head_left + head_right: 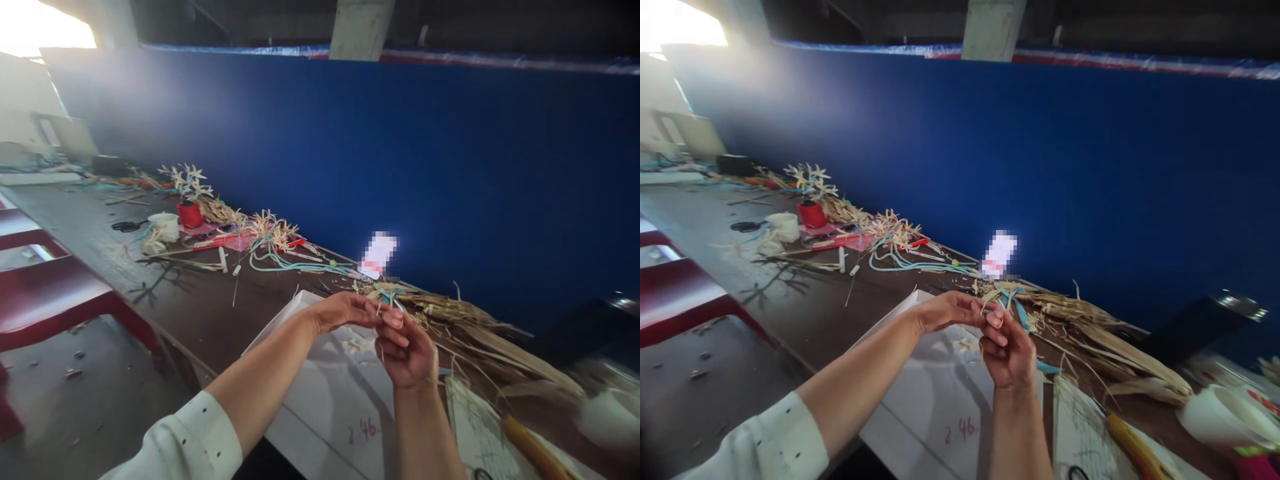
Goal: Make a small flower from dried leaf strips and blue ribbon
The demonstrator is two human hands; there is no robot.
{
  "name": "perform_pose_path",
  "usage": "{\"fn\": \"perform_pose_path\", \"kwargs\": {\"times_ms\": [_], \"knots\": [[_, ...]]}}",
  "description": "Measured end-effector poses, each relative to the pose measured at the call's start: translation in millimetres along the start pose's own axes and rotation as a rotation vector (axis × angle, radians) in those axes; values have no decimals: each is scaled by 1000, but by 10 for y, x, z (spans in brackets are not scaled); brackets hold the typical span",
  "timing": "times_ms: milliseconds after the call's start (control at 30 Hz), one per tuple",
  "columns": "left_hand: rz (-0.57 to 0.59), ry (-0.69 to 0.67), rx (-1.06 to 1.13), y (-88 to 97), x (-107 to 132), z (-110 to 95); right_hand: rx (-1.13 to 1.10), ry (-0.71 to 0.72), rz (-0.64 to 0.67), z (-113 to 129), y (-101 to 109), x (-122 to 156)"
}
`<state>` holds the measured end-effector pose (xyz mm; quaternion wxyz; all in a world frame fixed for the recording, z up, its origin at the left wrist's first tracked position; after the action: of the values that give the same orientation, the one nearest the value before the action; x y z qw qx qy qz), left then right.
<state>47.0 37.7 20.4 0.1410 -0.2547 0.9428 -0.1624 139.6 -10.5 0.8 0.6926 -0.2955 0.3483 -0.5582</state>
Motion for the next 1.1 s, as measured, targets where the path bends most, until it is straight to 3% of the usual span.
{"fn": "perform_pose_path", "kwargs": {"times_ms": [100,333,433,600,800,933,1100], "knots": [[36,42,15,-3,23,37,-27,-42,67,-26,-27,28],[-106,53,-54,93,36,56,119,-14,2,-3,-24,29],[-183,38,-80,145,39,39,144,76,-79,89,13,38],[-317,-13,73,274,28,20,55,261,-196,278,101,67],[-606,-157,135,627,17,-14,-65,488,-373,514,293,175],[-822,-162,-103,874,55,-21,-32,642,-496,702,407,324],[-946,-113,-592,956,139,-116,43,672,-538,753,359,352]]}}
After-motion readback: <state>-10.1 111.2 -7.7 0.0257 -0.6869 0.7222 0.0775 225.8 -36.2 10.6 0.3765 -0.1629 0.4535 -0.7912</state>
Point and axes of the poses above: each hand's wrist, its own x-axis away from the middle knuckle, its own y-axis out of the back of the hand, z = x × y, the point moved 6 cm from there along -x, towards the middle knuckle, and after that the axes turned 4 degrees about x, right-handed, at the moved point
